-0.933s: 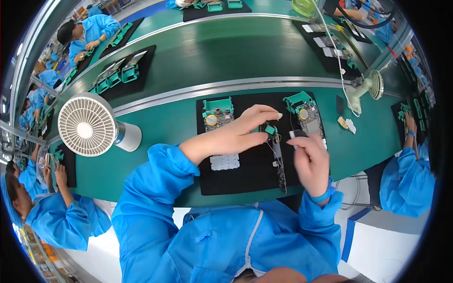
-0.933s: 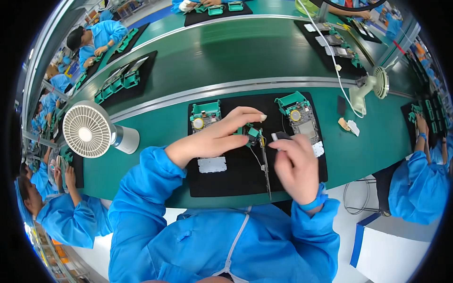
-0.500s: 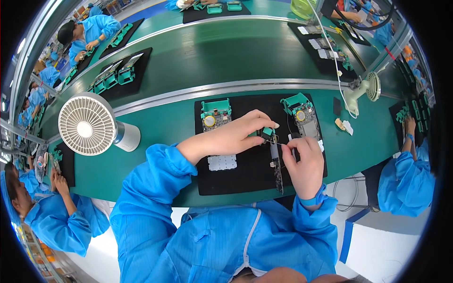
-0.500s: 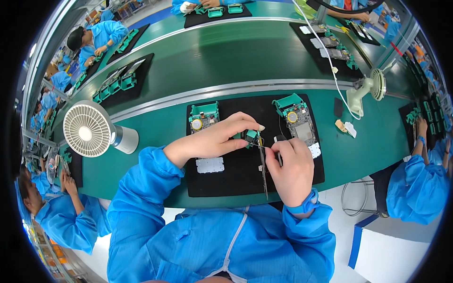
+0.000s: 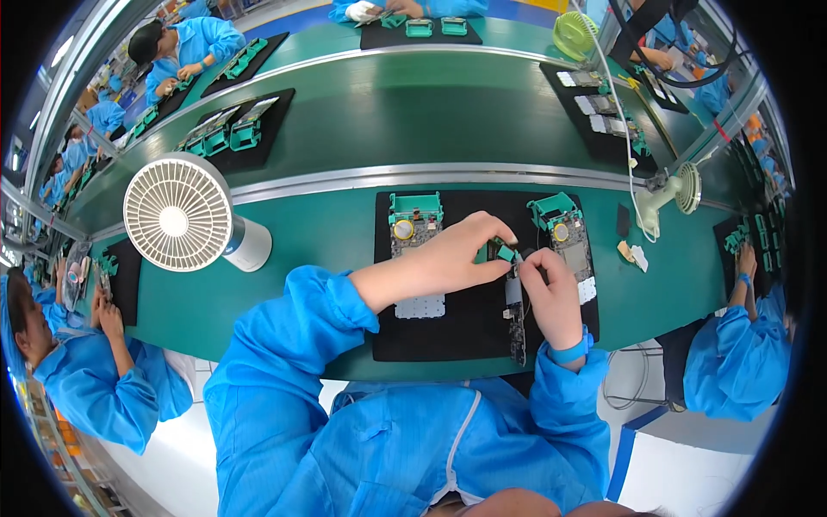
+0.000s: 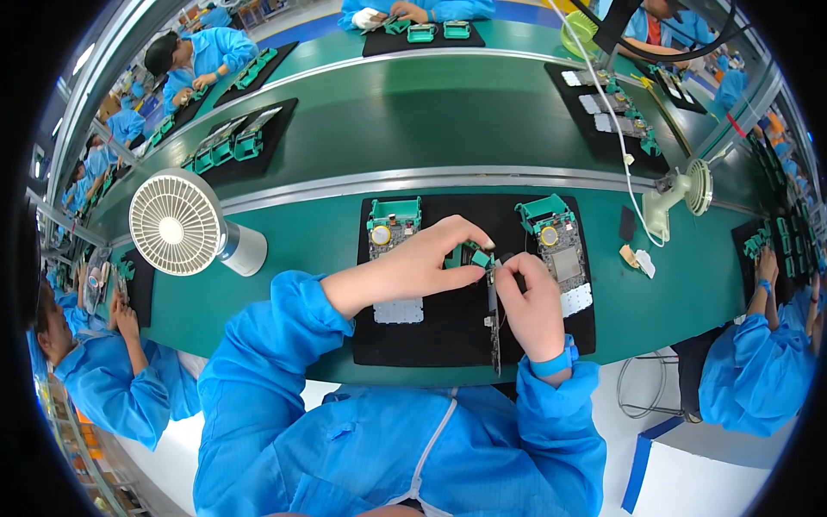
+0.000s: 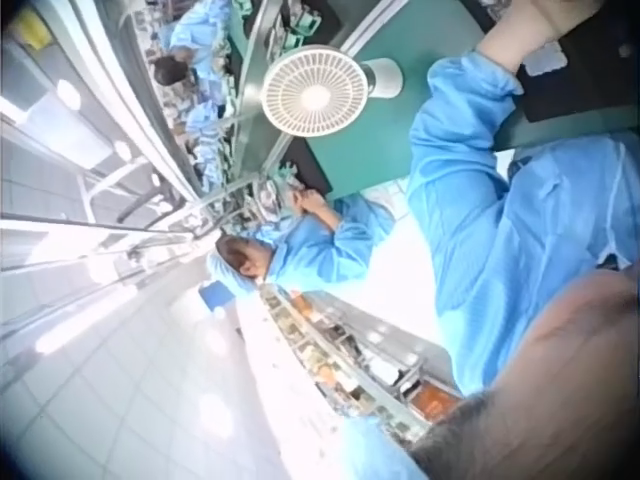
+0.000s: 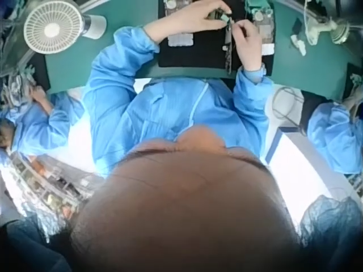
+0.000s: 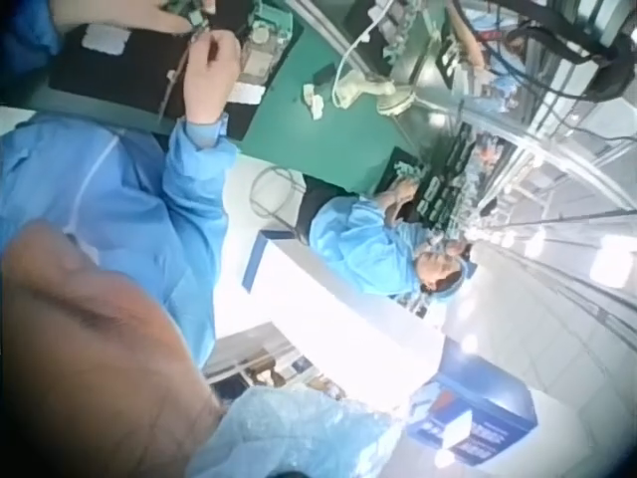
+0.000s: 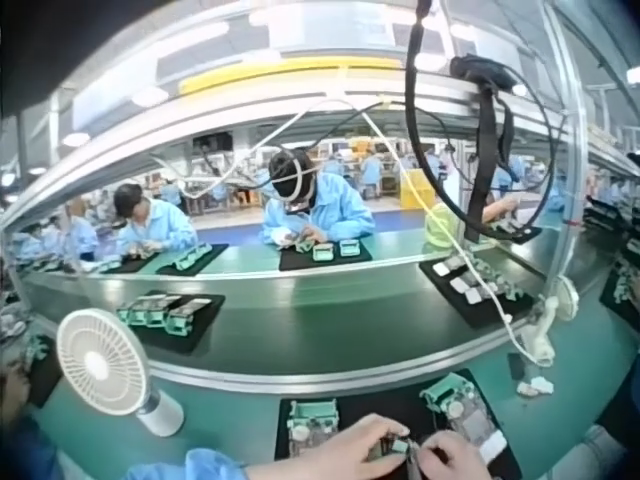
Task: The person assembles components and plastic housings onto printed circuit boards by hand, adding batteries and stickers to complete the units.
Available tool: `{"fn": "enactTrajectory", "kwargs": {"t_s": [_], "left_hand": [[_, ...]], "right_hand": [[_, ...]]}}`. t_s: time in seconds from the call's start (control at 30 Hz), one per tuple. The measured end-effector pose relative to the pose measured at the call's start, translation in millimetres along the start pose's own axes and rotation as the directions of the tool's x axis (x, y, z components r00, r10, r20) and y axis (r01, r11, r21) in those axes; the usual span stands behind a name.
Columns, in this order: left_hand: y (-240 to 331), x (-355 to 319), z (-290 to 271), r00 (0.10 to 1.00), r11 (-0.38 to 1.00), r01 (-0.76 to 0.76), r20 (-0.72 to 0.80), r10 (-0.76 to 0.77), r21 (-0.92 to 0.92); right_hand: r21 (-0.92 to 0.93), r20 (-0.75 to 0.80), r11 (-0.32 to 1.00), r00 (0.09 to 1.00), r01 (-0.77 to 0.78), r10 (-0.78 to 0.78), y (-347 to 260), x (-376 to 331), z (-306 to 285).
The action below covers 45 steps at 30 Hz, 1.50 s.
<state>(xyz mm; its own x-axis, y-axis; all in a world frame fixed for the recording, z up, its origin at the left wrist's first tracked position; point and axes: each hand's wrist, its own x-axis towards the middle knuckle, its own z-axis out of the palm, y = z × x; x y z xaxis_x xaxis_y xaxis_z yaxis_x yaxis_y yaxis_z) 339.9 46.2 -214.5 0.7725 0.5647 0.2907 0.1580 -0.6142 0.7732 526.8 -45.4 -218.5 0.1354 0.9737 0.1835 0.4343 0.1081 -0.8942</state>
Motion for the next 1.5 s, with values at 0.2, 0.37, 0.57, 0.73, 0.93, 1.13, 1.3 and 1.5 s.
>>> {"fn": "enactTrajectory", "kwargs": {"t_s": [0.2, 0.37, 0.57, 0.73, 0.93, 1.13, 1.3, 1.5], "left_hand": [[17, -5, -12, 0.97, 0.944, 0.244, -0.055, -0.238, 0.223], [9, -13, 12, 0.99, 0.99, 0.012, -0.138, 0.008, 0.144], [0, -18, 20, 0.98, 0.931, -0.18, 0.135, 0.144, 0.317], [-1, -27, 5, 0.975, 0.897, -0.169, 0.205, 0.091, 0.408], [4, -27, 8, 0.996, 0.929, -0.032, 0.093, -0.002, 0.369], [29, -49, 48, 0.996, 0.93, 0.083, -0.002, -0.088, 0.357], [25, -48, 44, 0.969, 0.825, -0.033, -0.183, 0.164, 0.564], [15, -23, 33, 0.982, 0.946, -0.151, 0.15, 0.111, 0.286]], "right_hand": [[-0.672, -0.256, 0.734, 0.897, 0.103, -0.36, 5, -10, -14], [-0.892, -0.232, 0.444, 0.928, -0.085, -0.29, 30, 3, -40], [-0.885, -0.267, 0.443, 0.935, -0.142, -0.234, 59, 6, -69], [-0.616, -0.027, 0.755, 0.951, 0.227, -0.308, 12, -27, -45], [-0.503, 0.241, 0.776, 0.924, 0.38, -0.296, 5, -49, -12], [-0.335, 0.354, 0.852, 0.892, 0.402, -0.281, 7, -43, -30], [-0.295, 0.348, 0.831, 0.863, 0.471, -0.366, 13, -44, -24], [-0.194, 0.34, 0.865, 0.859, 0.462, -0.382, 21, -42, -27]]}}
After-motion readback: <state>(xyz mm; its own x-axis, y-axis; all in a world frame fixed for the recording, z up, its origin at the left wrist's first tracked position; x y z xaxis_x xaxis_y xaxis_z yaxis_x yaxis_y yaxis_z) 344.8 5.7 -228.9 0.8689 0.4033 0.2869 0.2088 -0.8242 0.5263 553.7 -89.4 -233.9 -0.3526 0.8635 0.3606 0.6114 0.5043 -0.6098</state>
